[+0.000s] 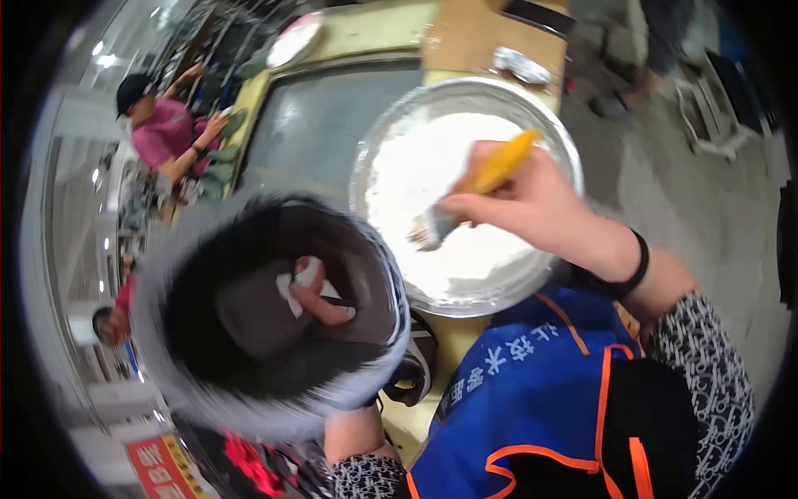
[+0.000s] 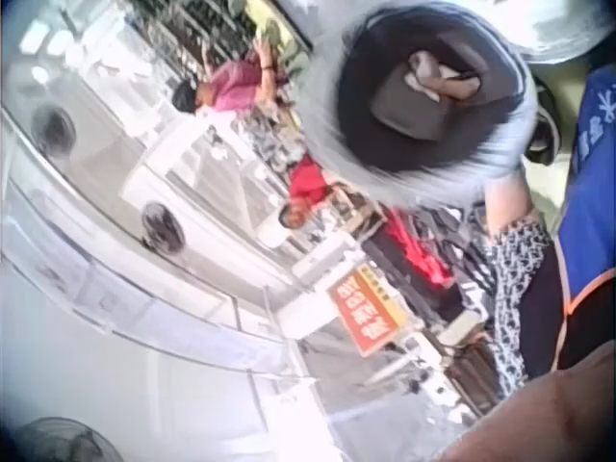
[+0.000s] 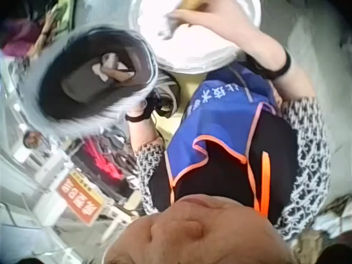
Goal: Applying white adhesive to the edges of shoe soles using a brush in a manufacturing environment.
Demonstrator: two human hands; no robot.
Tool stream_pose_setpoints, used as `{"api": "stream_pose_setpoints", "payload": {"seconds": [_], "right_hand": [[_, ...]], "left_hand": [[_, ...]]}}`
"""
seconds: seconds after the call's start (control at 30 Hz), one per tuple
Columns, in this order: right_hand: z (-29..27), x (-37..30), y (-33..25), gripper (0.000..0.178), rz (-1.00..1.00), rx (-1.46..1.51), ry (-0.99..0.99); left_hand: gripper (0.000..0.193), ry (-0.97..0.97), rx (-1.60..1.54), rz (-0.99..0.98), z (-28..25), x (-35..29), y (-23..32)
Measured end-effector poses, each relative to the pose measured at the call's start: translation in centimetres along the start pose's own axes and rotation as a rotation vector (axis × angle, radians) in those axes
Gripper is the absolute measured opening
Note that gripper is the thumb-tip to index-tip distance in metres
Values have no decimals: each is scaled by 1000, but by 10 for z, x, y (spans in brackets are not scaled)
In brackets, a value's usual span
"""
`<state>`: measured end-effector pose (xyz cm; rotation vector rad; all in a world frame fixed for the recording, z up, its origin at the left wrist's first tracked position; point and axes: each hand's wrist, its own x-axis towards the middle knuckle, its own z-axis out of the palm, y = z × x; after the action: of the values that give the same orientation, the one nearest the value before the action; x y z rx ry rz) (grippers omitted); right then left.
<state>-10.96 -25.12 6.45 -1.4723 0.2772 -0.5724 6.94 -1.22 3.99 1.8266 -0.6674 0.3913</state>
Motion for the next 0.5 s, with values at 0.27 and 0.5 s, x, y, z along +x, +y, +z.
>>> {"api": "stream_pose_setpoints", "payload": {"seconds": [0.27, 0.5], "right_hand": [[-24, -22, 14, 15, 112, 4, 237], [-20, -21, 16, 15, 157, -15, 276]], "left_hand": [[34, 153, -931, -729, -64, 3, -100], [32, 121, -784, -1032, -84, 49, -190]]}}
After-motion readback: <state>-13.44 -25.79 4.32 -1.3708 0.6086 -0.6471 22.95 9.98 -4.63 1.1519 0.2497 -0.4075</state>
